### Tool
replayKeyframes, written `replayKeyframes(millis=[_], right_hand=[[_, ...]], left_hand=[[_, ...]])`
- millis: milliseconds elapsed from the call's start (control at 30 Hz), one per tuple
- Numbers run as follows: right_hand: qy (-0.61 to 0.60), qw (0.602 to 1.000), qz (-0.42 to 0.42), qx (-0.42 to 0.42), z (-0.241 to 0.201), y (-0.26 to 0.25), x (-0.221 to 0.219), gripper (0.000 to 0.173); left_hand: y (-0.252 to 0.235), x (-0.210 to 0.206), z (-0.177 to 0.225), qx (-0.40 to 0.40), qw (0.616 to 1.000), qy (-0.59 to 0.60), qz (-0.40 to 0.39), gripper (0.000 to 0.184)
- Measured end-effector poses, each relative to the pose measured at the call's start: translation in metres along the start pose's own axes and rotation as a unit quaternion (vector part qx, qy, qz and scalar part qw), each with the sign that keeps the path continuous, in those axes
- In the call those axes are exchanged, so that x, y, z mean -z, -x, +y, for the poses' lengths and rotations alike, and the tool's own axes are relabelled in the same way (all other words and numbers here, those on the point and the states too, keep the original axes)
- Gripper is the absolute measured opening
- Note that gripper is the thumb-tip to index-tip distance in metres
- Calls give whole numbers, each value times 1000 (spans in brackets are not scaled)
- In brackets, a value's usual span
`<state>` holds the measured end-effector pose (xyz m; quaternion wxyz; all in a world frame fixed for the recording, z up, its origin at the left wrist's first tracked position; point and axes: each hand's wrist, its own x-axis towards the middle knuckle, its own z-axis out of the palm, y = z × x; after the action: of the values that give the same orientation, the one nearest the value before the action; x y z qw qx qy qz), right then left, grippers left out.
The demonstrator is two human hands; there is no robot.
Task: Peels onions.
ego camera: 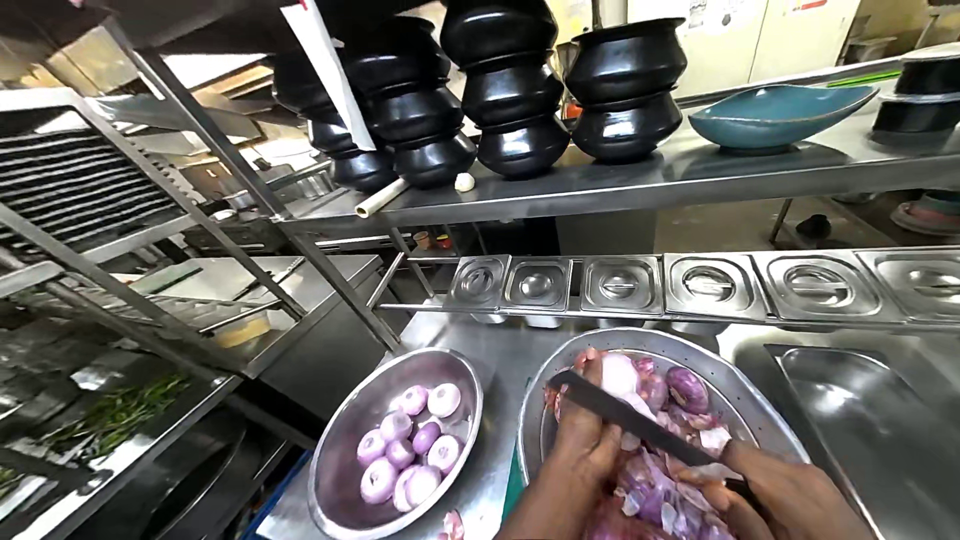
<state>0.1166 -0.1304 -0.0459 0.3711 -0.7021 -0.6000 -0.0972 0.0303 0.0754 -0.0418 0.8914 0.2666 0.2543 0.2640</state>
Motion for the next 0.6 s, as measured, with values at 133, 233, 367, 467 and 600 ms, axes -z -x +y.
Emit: replayKeyframes(millis=[133, 233, 367, 467, 600], right_hand=[[18, 1000, -14, -14, 4, 10, -4, 60], [-18, 999, -2, -42, 15, 19, -1, 57], [-57, 996, 49, -40, 24, 19, 16, 53], [-109, 991, 73, -38, 29, 15, 31, 48], [-159, 984, 45, -59, 34, 7, 36, 48]], left_hand=[[-10, -10, 7, -26, 993, 101, 61, 45], [-17, -5, 16, -5, 995, 84, 61, 54], [-16, 2, 32, 11, 996, -63, 57, 56], [-17, 18, 48, -29, 989, -142, 13, 52], [-14, 39, 69, 30, 998, 15, -49, 64]])
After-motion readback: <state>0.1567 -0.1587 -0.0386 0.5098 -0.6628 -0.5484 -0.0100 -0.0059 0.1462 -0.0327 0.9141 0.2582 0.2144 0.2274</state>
